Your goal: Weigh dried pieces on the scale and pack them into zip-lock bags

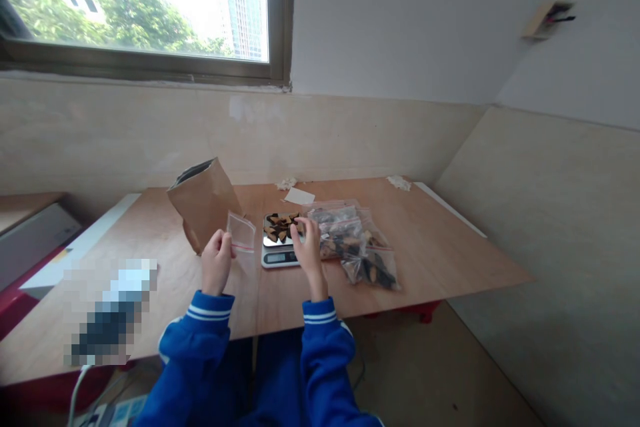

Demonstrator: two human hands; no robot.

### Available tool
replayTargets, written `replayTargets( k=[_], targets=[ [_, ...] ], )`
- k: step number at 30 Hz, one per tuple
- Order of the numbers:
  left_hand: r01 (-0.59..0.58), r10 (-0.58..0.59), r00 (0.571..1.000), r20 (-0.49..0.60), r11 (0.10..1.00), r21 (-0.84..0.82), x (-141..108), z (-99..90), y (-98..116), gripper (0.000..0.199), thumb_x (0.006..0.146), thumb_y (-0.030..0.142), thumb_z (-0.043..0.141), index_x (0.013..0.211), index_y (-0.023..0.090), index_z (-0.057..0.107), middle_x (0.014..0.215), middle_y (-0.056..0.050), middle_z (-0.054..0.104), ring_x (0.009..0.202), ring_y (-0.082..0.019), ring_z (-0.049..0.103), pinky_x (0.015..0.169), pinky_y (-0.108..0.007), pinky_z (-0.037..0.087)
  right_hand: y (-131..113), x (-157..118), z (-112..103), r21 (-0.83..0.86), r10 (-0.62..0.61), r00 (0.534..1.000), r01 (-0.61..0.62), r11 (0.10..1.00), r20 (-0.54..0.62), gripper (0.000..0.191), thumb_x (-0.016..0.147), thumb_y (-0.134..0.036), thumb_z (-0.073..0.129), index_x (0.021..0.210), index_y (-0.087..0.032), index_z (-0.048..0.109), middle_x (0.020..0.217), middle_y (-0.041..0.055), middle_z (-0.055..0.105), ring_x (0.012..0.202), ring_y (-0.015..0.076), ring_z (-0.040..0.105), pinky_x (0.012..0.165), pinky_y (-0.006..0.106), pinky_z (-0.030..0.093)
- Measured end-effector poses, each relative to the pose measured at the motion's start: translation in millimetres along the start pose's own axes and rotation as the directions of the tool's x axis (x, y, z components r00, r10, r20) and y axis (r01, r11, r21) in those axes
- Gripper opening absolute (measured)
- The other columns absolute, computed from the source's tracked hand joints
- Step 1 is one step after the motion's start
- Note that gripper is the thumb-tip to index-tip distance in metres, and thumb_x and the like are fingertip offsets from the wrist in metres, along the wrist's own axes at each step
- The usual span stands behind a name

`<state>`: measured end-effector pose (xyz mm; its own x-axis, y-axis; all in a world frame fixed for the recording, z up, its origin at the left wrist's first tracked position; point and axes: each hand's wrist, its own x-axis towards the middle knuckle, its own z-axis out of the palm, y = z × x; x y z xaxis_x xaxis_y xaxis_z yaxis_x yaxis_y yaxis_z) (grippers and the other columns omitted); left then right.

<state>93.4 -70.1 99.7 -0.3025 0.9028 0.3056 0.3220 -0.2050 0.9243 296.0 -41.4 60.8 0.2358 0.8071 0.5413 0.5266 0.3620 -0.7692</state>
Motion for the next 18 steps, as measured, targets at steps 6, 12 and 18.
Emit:
replayTargets(
  k=[6, 12, 18],
  targets=[
    [0.052, -0.053, 0.998, -0.028, 0.998, -0.039, -6.8, 2.0, 0.6, 0.039, 0.088, 0.043, 0.045, 0.057, 0.021, 0.037, 0.05, 0.005, 0.04, 0.053, -0.012, 0.042, 0.06, -0.025, 0.033, 33.8, 10.7, 41.2, -0.44, 0.005, 0.999, 0.016, 0.898, 0.047, 0.057, 0.082, -0.041, 0.062, 0.125, -0.007, 0.048, 0.129, 0.0247, 0.05, 0.124, 0.0348, 0.044, 0.102, 0.048, 0.038],
    [0.093, -0.092, 0.996, 0.008, 0.993, -0.074, -13.8, 4.1, -6.2, 0.04, 0.088, 0.046, 0.046, 0.057, 0.021, 0.038, 0.05, 0.005, 0.041, 0.054, -0.012, 0.043, 0.061, -0.026, 0.034, 48.0, 4.2, 48.1, -0.534, 0.03, 0.995, 0.027, 0.845, 0.098, 0.042, 0.088, -0.032, 0.054, 0.121, -0.006, 0.051, 0.12, 0.0213, 0.058, 0.113, 0.032, 0.051, 0.097, 0.044, 0.04],
    [0.101, -0.099, 0.995, 0.028, 0.99, -0.099, -15.0, 4.2, -7.8, 0.041, 0.087, 0.049, 0.046, 0.058, 0.021, 0.038, 0.05, 0.005, 0.041, 0.054, -0.012, 0.042, 0.06, -0.026, 0.033, 57.2, 9.0, 34.2, -0.536, -0.044, 0.992, 0.103, 0.838, 0.122, 0.028, 0.091, -0.031, 0.05, 0.11, -0.012, 0.059, 0.11, 0.0174, 0.061, 0.101, 0.0308, 0.052, 0.092, 0.045, 0.042]
  ],
)
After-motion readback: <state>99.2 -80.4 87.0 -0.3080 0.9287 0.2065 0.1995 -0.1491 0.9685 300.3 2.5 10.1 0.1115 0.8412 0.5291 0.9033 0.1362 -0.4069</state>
